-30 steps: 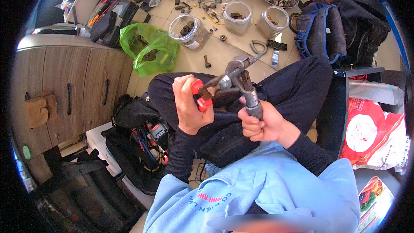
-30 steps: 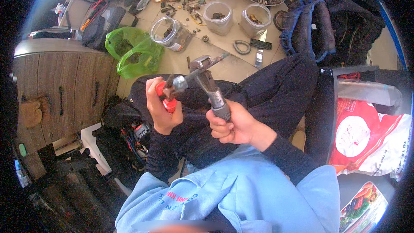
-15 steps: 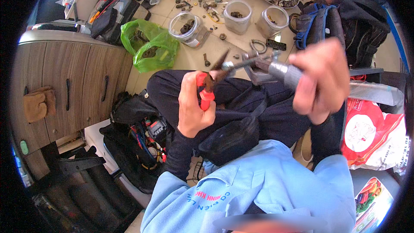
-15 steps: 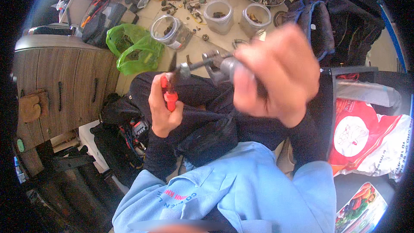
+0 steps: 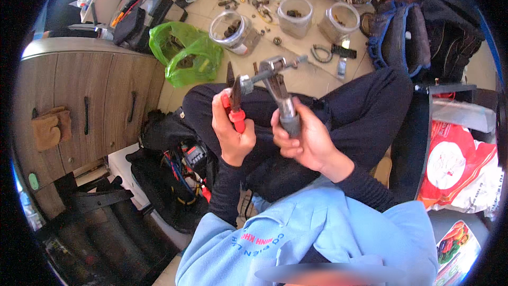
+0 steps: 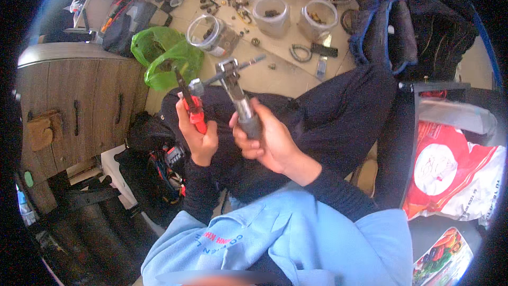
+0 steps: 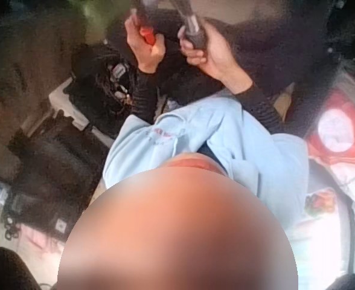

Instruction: The person sits on the floor and uses pliers and a hammer to disassemble and manipulate small metal lock cylinders. They remove pins and internal components, placing them into plastic containers while other people work nearby.

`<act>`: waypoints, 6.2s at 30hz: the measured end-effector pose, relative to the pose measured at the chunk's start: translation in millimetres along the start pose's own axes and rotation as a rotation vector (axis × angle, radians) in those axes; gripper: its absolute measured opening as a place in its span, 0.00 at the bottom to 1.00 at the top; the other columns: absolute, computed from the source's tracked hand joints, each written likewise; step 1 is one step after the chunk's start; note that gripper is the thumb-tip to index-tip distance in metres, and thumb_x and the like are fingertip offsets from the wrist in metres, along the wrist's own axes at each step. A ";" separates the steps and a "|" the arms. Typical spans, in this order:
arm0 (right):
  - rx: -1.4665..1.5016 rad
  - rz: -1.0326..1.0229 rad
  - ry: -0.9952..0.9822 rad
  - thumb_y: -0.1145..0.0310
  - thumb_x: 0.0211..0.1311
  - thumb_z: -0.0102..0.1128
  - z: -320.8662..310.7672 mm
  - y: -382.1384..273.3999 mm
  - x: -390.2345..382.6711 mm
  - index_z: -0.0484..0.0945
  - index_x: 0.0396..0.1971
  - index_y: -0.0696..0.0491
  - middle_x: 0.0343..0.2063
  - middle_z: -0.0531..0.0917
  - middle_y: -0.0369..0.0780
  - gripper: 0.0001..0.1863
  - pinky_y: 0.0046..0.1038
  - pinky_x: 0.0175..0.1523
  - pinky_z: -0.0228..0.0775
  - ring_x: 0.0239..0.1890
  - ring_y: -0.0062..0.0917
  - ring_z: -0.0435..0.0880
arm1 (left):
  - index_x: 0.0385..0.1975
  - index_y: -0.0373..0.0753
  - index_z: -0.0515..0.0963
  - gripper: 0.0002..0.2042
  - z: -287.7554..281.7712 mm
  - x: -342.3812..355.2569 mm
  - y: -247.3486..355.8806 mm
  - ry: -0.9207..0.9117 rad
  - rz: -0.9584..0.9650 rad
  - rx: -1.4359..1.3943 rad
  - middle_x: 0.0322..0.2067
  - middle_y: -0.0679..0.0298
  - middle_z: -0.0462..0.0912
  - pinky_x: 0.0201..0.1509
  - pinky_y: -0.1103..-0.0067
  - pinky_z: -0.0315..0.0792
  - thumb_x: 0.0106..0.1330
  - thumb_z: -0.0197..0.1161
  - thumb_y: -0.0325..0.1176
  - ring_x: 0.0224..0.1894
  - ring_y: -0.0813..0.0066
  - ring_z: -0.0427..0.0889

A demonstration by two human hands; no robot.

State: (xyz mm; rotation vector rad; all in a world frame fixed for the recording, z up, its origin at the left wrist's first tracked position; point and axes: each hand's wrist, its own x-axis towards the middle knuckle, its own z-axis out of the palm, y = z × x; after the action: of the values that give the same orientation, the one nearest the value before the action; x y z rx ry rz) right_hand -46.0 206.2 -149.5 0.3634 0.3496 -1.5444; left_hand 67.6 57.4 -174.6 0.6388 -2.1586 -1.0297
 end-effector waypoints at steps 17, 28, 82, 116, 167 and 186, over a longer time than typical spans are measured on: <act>-0.785 -0.956 0.324 0.58 0.64 0.61 9.7 6.3 -21.7 0.71 0.44 0.52 0.22 0.73 0.34 0.16 0.22 0.18 0.59 0.16 0.18 0.67 | 0.55 0.29 0.64 0.32 8.1 3.0 -1.9 -0.058 0.025 0.084 0.43 0.55 0.73 0.57 0.74 0.66 0.42 0.52 0.19 0.45 0.64 0.73; -1.972 -1.327 0.155 0.59 0.57 0.64 112.3 -123.0 -50.9 0.77 0.27 0.55 0.17 0.72 0.36 0.14 0.26 0.21 0.61 0.16 0.26 0.69 | 0.56 0.28 0.64 0.34 -11.3 14.6 29.6 -0.284 0.106 -0.045 0.41 0.54 0.73 0.56 0.77 0.66 0.40 0.53 0.24 0.43 0.64 0.74; -0.139 0.211 -0.273 0.53 0.74 0.40 -62.4 -25.3 49.2 0.72 0.38 0.54 0.22 0.74 0.36 0.19 0.15 0.21 0.55 0.20 0.14 0.64 | 0.62 0.31 0.60 0.38 20.1 -31.4 -3.1 -0.114 -0.275 -0.611 0.44 0.62 0.73 0.54 0.78 0.67 0.40 0.50 0.18 0.42 0.72 0.72; -0.721 -0.679 0.180 0.48 0.70 0.49 -63.6 -75.8 -51.2 0.72 0.35 0.54 0.21 0.74 0.34 0.21 0.17 0.19 0.55 0.18 0.13 0.66 | 0.51 0.38 0.64 0.32 34.9 -36.9 -3.2 -0.388 -0.820 -1.315 0.37 0.57 0.67 0.43 0.65 0.67 0.37 0.53 0.30 0.38 0.64 0.70; -1.224 -0.501 0.260 0.63 0.62 0.59 8.9 -220.6 105.8 0.76 0.37 0.54 0.29 0.84 0.39 0.10 0.21 0.26 0.72 0.22 0.15 0.75 | 0.54 0.46 0.61 0.25 90.3 43.6 -81.8 -0.349 -0.667 -1.544 0.43 0.51 0.73 0.51 0.56 0.73 0.52 0.50 0.23 0.42 0.57 0.76; -1.725 -0.491 0.968 0.67 0.48 0.58 -18.2 -317.0 341.3 0.81 0.24 0.62 0.19 0.83 0.45 0.12 0.36 0.24 0.77 0.19 0.34 0.84 | 0.49 0.45 0.60 0.28 123.0 52.6 -98.5 -0.266 -0.817 -1.360 0.32 0.60 0.71 0.36 0.69 0.73 0.42 0.46 0.18 0.29 0.69 0.73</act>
State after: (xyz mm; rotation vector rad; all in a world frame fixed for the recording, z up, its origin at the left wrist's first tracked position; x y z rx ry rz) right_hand -363.1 -91.0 -318.1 -0.4403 2.3969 -0.8730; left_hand -43.0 26.4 -294.5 0.6512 -0.8171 -2.6771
